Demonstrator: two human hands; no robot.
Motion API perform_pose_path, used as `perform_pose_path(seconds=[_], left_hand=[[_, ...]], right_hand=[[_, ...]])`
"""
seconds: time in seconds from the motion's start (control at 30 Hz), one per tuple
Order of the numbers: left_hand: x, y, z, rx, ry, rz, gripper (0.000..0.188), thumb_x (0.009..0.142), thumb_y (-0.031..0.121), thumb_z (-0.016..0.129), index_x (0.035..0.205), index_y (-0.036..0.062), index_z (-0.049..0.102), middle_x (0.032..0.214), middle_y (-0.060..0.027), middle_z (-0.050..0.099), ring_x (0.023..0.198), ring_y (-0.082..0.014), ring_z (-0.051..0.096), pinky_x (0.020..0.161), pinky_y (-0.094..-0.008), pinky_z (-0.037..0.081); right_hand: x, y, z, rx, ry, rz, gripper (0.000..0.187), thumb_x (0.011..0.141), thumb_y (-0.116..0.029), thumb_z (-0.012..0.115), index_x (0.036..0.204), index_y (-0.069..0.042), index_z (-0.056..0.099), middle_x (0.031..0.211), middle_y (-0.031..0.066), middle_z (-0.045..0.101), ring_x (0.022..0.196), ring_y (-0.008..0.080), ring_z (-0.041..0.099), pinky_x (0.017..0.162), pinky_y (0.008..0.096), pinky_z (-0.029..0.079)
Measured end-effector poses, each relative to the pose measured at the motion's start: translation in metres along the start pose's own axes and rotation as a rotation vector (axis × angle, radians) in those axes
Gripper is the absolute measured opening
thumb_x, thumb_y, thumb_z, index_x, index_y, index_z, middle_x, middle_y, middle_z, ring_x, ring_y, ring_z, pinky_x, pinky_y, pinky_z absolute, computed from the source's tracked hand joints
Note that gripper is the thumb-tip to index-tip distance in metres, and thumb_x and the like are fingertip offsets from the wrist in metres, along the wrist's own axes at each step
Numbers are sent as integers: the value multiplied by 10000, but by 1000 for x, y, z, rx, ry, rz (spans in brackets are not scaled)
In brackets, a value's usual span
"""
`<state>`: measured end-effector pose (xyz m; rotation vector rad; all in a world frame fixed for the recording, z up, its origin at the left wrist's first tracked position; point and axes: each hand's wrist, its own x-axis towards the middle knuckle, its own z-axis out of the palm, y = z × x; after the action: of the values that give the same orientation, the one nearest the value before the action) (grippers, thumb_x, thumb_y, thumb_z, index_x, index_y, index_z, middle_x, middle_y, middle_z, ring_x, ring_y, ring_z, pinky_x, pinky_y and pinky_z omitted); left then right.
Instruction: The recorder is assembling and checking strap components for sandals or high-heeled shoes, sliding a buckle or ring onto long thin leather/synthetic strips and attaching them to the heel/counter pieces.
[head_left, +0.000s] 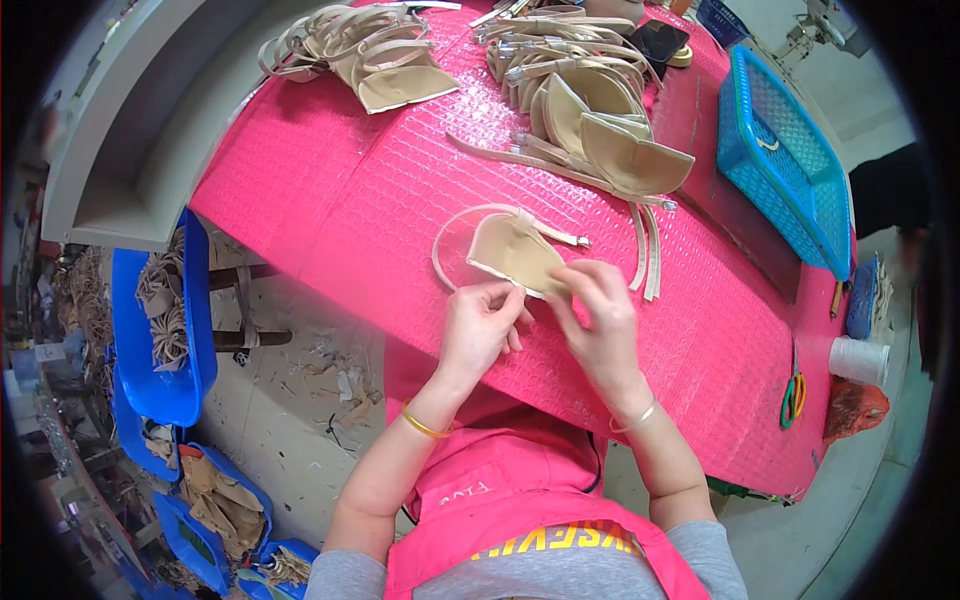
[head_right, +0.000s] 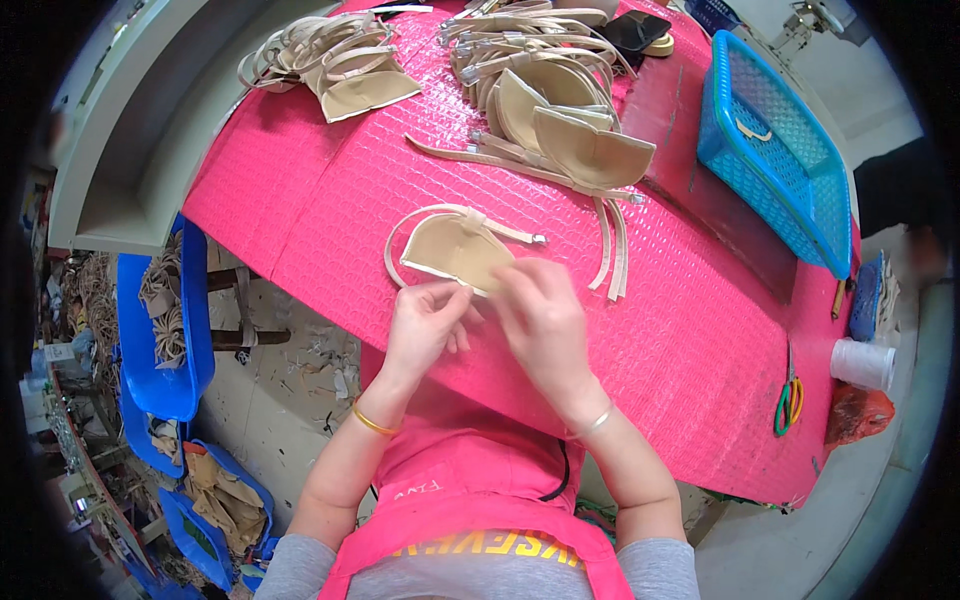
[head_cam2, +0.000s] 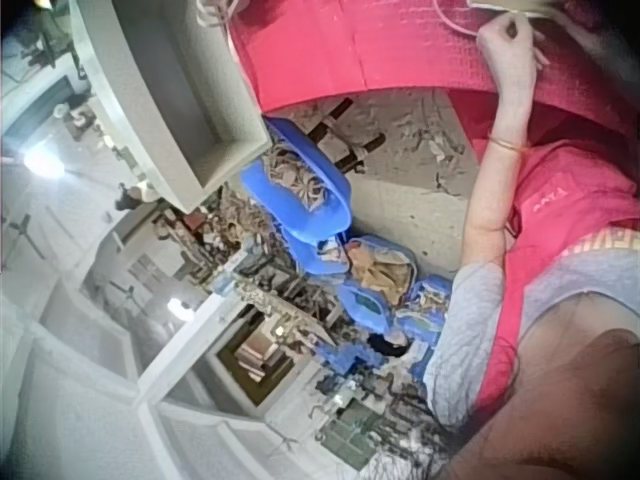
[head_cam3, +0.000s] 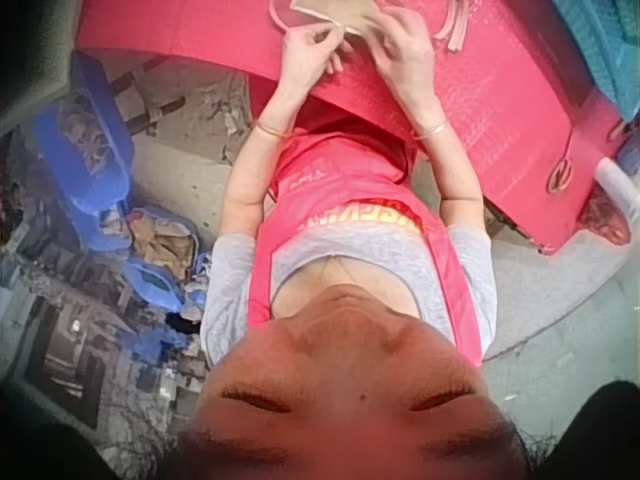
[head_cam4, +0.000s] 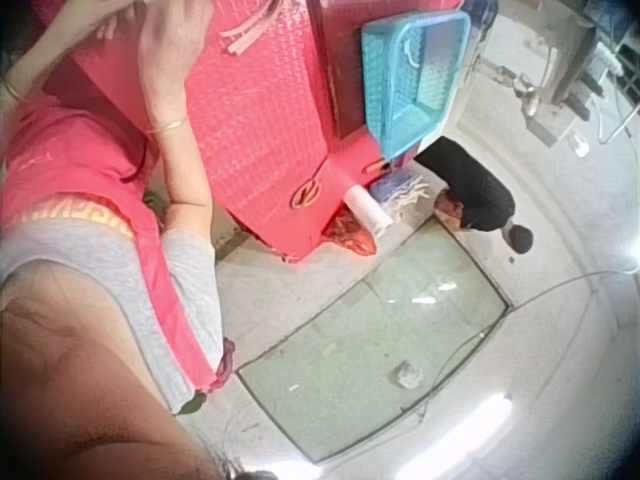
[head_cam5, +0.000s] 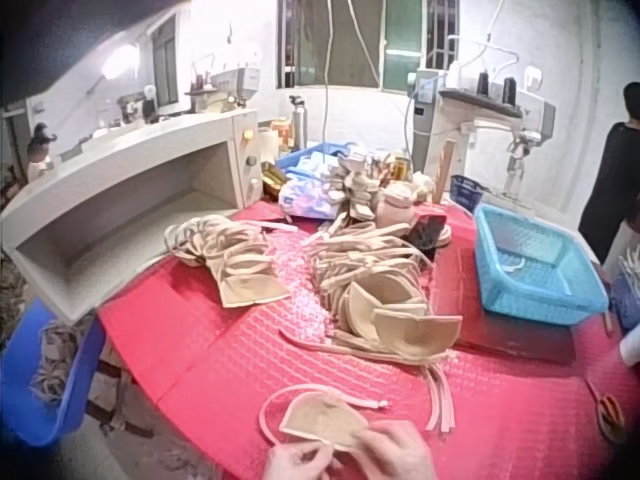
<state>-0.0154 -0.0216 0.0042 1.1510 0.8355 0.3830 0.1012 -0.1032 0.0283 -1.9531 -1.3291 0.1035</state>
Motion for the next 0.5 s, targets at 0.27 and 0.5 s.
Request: perform_pose_path(seconds=[0.27,0.5], left_hand=[[1,-4,-5,182,-77,65,189,843,138,528,828,-30,613,639,-50,601,398,-60,479,352,-184,350],[2,-5,-3,172,32,105,164,819,123,553,767,-17,621,540,-12,551,389,-43,455,350,-176,312]], right_hand=[[7,22,7,180,-167,-62,132,665,-38,660,792,-13,637,779,93,590,690,225,585,604,296,472],[6,7,15,-125,-125,-279,71,632,-51,569,649,-58,500,649,69,494,589,228,539,489,335,447]])
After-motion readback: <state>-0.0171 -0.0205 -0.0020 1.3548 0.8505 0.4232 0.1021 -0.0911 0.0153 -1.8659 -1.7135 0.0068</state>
